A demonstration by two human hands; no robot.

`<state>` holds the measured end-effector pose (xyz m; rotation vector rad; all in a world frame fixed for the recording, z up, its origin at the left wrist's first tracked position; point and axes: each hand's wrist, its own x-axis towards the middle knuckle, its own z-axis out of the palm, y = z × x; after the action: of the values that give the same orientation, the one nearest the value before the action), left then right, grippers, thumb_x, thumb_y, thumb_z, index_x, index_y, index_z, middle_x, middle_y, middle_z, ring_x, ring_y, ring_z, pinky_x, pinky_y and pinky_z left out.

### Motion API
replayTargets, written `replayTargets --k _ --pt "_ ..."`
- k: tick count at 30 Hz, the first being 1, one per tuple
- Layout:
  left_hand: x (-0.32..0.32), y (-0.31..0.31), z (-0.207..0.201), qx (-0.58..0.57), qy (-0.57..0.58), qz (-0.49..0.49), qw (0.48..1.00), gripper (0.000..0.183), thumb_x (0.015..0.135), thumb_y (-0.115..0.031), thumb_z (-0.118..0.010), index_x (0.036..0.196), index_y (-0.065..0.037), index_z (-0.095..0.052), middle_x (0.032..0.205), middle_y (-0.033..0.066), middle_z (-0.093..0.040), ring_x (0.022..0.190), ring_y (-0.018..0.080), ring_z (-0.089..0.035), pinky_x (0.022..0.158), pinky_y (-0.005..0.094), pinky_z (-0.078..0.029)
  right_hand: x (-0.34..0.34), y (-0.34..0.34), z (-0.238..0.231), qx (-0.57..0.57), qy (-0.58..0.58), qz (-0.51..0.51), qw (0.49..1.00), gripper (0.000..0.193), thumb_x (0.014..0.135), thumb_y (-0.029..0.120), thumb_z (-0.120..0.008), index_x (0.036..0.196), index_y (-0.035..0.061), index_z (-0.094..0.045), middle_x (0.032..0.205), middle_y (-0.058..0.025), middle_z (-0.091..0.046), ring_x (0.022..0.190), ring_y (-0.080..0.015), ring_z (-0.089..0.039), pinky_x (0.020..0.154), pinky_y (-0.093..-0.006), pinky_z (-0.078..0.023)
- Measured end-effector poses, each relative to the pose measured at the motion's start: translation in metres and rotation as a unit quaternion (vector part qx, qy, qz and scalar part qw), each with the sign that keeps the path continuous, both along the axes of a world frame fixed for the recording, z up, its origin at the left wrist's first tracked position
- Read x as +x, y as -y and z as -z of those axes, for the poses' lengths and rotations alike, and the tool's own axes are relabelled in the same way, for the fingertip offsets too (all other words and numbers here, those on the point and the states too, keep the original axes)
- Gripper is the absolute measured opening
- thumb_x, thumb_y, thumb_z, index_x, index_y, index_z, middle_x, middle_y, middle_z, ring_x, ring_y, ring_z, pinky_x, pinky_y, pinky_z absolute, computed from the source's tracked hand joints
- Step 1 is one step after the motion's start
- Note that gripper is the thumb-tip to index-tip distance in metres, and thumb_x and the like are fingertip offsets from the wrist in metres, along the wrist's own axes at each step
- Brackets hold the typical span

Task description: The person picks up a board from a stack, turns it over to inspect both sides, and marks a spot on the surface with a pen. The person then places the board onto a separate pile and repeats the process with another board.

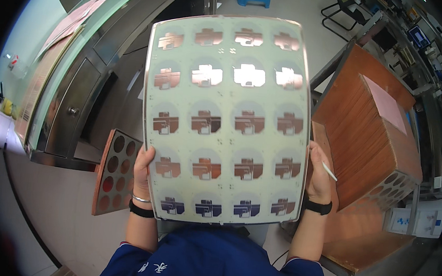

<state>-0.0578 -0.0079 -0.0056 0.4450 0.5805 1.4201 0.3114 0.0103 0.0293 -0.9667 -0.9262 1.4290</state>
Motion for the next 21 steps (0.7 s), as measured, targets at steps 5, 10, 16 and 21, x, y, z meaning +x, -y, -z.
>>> replayTargets --k 5,10,16,21 --pt "-0.002 0.006 0.002 -0.011 -0.019 0.046 0.999 0.044 0.084 -0.017 -0.059 0.121 0.004 -0.047 0.106 0.0120 -0.059 0.090 0.0180 -0.059 0.077 0.0276 -0.049 -0.009 -0.020 -0.013 0.036 -0.050 0.070 0.996 0.029 0.098 0.022 -0.039 0.114 0.0003 -0.048 0.106 -0.0098 -0.059 0.091 -0.0140 -0.060 0.078 -0.0267 -0.051" --pt "-0.005 0.004 0.008 0.023 -0.027 0.056 0.998 0.046 0.085 -0.020 -0.059 0.122 0.005 -0.046 0.106 0.0106 -0.059 0.091 0.0163 -0.059 0.079 0.0259 -0.048 -0.019 -0.018 -0.016 0.089 -0.005 0.108 0.990 0.031 0.098 0.024 -0.039 0.115 -0.0011 -0.048 0.103 -0.0099 -0.060 0.091 -0.0144 -0.060 0.077 -0.0276 -0.051" --pt "-0.023 -0.025 -0.003 0.069 -0.055 0.007 0.996 0.042 0.097 -0.033 -0.040 0.109 0.005 -0.053 0.103 0.0110 -0.060 0.090 0.0145 -0.060 0.076 0.0232 -0.049 -0.020 -0.007 -0.011 0.113 -0.027 0.104 0.988 0.030 0.098 0.024 -0.040 0.111 -0.0011 -0.049 0.099 -0.0101 -0.061 0.086 -0.0141 -0.061 0.075 -0.0264 -0.051" --pt "-0.014 -0.036 -0.023 0.098 -0.098 -0.065 0.988 0.031 0.096 -0.027 -0.045 0.106 0.001 -0.052 0.099 0.0094 -0.061 0.085 0.0115 -0.059 0.074 0.0238 -0.050 -0.020 -0.006 -0.010 0.109 -0.028 0.101 0.989 0.030 0.097 0.025 -0.041 0.111 -0.0011 -0.049 0.101 -0.0085 -0.060 0.086 -0.0111 -0.059 0.076 -0.0231 -0.049"
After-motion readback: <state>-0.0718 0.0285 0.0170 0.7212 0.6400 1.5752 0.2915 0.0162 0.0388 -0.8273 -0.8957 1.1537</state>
